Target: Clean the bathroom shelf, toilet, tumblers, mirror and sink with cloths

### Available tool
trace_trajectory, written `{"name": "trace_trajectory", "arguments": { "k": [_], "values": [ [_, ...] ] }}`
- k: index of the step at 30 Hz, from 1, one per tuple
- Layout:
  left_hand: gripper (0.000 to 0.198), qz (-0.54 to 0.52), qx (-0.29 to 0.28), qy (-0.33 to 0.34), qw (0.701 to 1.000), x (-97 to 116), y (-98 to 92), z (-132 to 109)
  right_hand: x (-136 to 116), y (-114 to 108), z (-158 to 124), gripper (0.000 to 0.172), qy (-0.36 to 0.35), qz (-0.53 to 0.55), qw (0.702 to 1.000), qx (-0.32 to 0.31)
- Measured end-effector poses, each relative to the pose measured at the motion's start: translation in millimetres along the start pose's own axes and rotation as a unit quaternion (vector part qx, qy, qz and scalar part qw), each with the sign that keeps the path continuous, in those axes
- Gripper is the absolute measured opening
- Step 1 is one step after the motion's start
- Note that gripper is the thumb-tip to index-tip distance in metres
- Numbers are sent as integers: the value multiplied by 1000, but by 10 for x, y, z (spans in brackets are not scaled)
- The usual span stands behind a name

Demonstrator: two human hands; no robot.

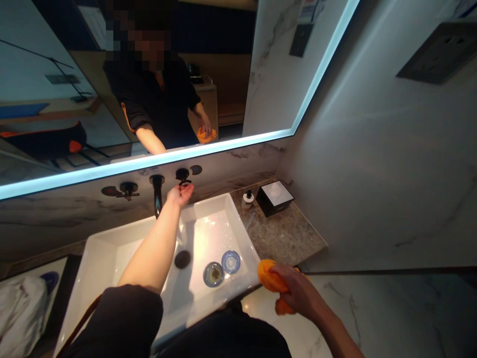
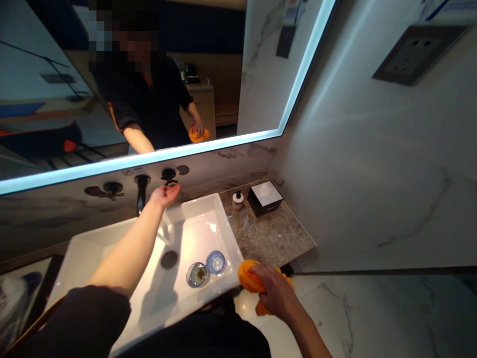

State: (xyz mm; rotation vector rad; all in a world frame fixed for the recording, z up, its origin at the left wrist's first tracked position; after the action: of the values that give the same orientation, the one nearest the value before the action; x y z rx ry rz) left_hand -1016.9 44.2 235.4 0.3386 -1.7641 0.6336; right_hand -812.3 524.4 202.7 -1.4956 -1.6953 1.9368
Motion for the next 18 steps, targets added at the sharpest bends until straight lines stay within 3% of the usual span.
{"name": "trace_trajectory", "arguments": {
  "k": [3,4,5,7,9,10,12,18],
  "values": [
    [54,4,4,3,1000,-365,84,-636,-176,-16,126,76,-26,7,1000,-13],
    [54,61,-37,35,997,-471,195,-909,-225,-29,161,75,-28,1,999,-20],
    [57,134,-128,50,981,-635,385,-1205,-264,-45,192,74,-27,-7,999,-27],
    [69,230,-323,3,918,-1120,675,-1815,-315,-71,238,74,-20,-25,999,-39],
    [93,268,-450,-36,851,-1489,751,-2290,-351,-71,262,75,-20,-40,998,-53],
    [106,270,-479,-45,834,-1604,742,-2424,-365,-60,266,76,-21,-45,997,-59],
    [122,259,-497,-44,827,-1733,712,-2521,-382,-28,263,78,-17,-49,996,-66],
    [119,204,-512,-60,832,-1892,821,-2521,-532,103,308,69,4,-57,994,-91]
  ]
}}
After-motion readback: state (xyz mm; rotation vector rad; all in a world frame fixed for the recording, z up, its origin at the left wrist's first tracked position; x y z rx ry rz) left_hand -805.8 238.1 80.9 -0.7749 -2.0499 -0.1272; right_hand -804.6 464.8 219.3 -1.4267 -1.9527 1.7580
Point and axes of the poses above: each hand's wrist, its own z-axis towards the middle knuckle, its own y-axis out of the palm, x = y × z, the point moved 9 cm from there along z, towards the middle knuckle, and after that the axes turned 6 degrees about -y, right-handed, at the moved point
